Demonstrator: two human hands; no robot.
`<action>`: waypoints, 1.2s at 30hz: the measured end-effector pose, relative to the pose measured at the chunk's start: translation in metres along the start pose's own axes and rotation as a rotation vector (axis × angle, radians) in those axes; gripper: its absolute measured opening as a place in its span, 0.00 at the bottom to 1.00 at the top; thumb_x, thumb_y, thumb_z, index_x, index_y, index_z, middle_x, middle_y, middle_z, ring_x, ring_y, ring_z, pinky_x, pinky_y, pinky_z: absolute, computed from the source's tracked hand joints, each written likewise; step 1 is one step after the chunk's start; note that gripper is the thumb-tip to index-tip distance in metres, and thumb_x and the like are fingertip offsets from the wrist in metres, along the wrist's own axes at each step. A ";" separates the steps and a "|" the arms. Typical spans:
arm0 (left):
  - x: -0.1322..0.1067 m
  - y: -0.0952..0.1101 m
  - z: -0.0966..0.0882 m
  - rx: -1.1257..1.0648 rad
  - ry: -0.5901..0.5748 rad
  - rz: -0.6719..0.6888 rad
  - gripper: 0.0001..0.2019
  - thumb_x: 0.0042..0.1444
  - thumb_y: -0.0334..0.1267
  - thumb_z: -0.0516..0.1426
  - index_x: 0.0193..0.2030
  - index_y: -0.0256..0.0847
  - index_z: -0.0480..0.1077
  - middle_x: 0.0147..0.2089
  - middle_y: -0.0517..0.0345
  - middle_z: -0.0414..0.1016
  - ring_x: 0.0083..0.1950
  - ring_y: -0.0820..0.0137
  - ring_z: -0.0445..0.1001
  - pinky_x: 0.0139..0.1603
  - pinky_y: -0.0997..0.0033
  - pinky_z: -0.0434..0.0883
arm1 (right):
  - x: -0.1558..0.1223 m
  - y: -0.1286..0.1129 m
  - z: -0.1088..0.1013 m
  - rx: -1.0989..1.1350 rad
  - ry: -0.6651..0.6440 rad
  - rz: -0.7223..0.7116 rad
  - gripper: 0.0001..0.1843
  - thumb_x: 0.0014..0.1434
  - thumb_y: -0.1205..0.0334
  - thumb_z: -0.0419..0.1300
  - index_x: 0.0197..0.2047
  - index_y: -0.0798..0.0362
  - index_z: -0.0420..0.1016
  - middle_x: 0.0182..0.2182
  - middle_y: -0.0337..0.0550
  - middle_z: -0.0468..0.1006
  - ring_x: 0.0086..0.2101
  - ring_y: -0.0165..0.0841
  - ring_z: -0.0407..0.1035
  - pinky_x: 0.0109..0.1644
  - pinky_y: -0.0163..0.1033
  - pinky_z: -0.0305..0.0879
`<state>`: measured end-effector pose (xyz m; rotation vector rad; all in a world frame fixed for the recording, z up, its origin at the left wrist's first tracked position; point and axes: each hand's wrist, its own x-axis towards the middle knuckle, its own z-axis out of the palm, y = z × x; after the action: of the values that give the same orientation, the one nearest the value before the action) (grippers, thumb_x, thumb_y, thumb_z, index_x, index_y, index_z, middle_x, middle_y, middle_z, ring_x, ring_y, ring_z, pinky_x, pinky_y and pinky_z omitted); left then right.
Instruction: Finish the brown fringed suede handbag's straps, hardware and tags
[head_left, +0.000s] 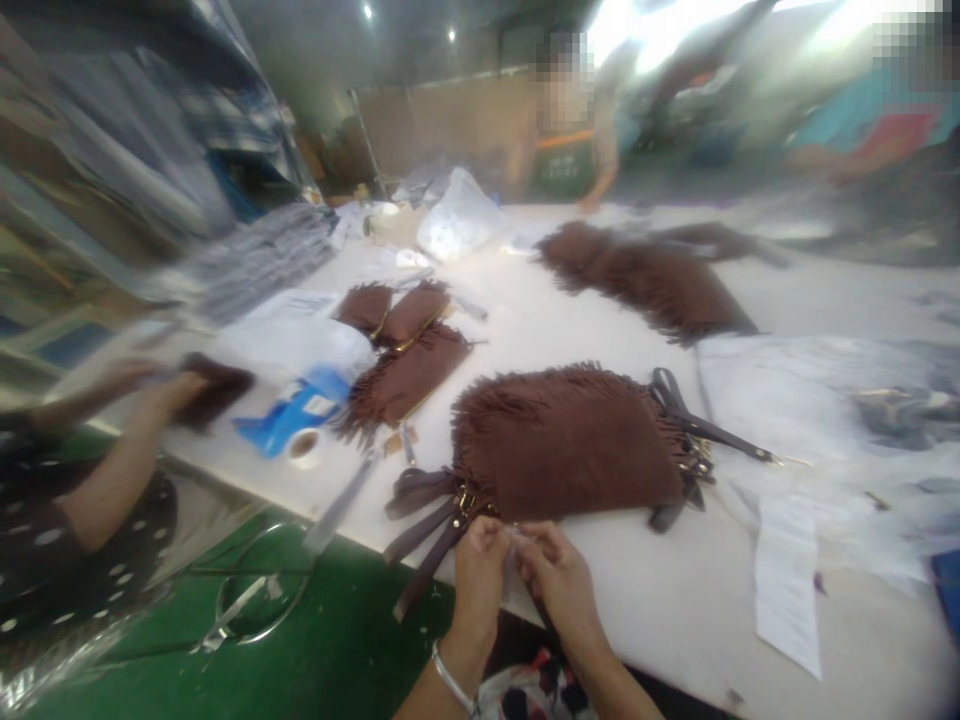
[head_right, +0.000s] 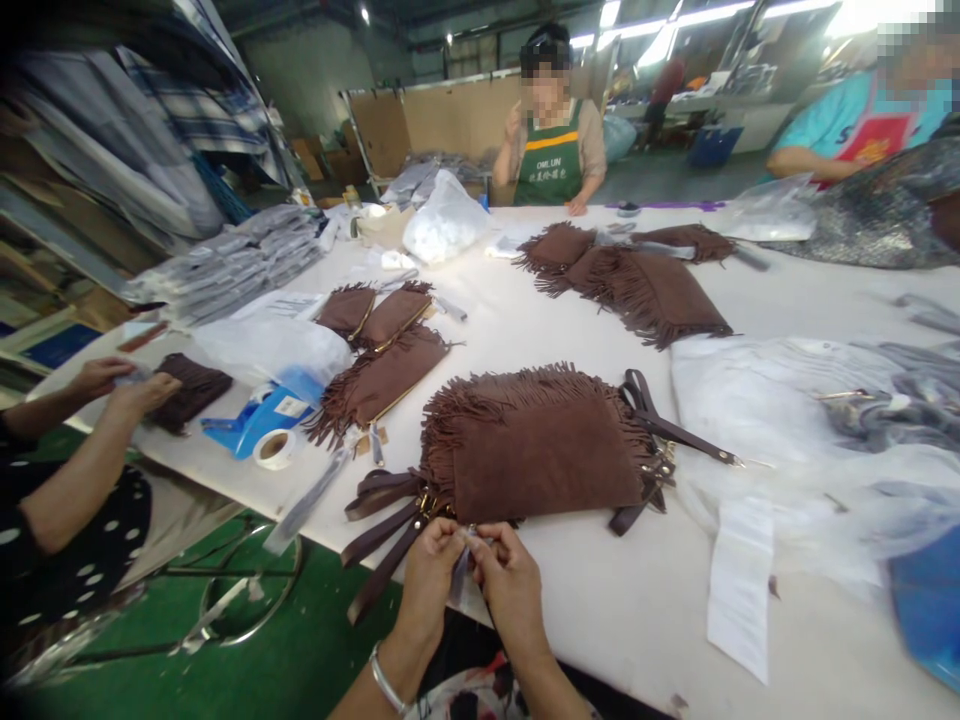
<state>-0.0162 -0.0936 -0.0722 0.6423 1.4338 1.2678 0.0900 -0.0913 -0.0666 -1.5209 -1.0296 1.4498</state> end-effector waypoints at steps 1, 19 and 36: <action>-0.001 0.000 0.000 0.054 0.012 0.021 0.09 0.51 0.42 0.61 0.29 0.39 0.69 0.27 0.60 0.71 0.29 0.71 0.69 0.33 0.73 0.64 | 0.000 0.000 0.001 0.022 -0.008 0.009 0.18 0.54 0.46 0.61 0.38 0.53 0.71 0.16 0.32 0.68 0.15 0.25 0.55 0.18 0.30 0.47; -0.006 0.005 -0.011 0.020 -0.157 0.009 0.12 0.47 0.41 0.65 0.36 0.36 0.73 0.37 0.49 0.81 0.38 0.63 0.78 0.42 0.67 0.70 | 0.017 -0.001 0.004 0.181 -0.026 0.219 0.15 0.44 0.52 0.64 0.29 0.52 0.66 0.11 0.29 0.66 0.11 0.22 0.51 0.15 0.29 0.44; -0.005 -0.002 -0.009 0.199 -0.032 0.076 0.11 0.52 0.43 0.61 0.34 0.36 0.74 0.30 0.53 0.78 0.33 0.66 0.74 0.35 0.71 0.68 | 0.007 0.003 -0.007 0.263 -0.139 0.077 0.20 0.50 0.45 0.63 0.34 0.54 0.70 0.17 0.33 0.71 0.14 0.22 0.56 0.17 0.29 0.49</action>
<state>-0.0222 -0.1018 -0.0732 0.8542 1.5327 1.1763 0.0975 -0.0858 -0.0721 -1.2978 -0.8280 1.6921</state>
